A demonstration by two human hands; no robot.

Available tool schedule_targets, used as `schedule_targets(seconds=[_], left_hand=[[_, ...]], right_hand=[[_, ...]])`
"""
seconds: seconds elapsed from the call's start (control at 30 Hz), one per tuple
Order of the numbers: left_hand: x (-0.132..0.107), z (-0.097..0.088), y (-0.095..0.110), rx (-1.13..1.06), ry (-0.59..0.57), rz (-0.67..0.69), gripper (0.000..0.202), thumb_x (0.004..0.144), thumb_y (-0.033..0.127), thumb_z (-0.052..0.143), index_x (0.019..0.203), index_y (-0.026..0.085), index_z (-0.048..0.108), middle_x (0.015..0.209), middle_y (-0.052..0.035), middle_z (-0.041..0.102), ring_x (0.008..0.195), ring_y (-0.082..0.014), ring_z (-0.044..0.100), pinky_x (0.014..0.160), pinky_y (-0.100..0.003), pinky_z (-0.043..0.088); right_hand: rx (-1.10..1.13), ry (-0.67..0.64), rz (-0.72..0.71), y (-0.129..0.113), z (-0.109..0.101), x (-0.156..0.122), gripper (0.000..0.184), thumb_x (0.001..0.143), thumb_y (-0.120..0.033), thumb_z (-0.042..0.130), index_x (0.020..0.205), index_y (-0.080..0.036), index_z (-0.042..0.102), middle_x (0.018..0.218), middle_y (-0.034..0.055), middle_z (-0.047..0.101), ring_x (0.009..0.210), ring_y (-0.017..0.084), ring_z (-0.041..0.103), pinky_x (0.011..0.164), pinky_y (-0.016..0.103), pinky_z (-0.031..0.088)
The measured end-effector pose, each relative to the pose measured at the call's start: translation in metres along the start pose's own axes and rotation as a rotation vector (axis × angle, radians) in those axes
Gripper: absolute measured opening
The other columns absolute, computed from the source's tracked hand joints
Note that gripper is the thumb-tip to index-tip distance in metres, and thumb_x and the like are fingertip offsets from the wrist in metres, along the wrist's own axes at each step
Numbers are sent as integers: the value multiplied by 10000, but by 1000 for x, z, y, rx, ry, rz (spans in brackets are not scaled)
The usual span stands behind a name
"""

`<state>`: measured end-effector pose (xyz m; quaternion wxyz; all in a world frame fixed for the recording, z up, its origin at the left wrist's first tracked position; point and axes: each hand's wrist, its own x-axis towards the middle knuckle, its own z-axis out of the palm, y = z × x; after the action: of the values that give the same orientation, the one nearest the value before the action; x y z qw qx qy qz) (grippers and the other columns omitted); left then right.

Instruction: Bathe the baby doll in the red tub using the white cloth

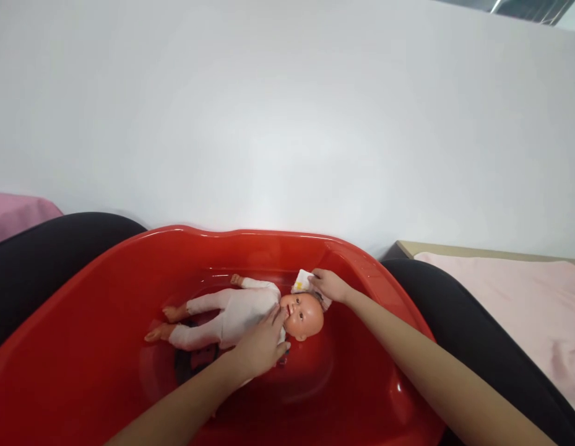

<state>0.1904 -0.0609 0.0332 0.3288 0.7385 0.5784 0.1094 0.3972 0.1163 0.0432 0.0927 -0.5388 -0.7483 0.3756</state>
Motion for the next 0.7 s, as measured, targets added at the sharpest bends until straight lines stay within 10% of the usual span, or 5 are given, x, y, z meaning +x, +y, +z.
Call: schedule_targets(seconds=[0.7], left_hand=[[1, 11, -8, 119, -95, 29, 800, 930, 288, 528, 1662, 148, 236, 1737, -157, 157, 1586, -316, 230, 1259, -450, 289]], right_hand=[[85, -163, -162, -14, -1, 14, 289, 906, -444, 633, 800, -176, 644, 823, 31, 695, 729, 155, 585, 684, 271, 439]])
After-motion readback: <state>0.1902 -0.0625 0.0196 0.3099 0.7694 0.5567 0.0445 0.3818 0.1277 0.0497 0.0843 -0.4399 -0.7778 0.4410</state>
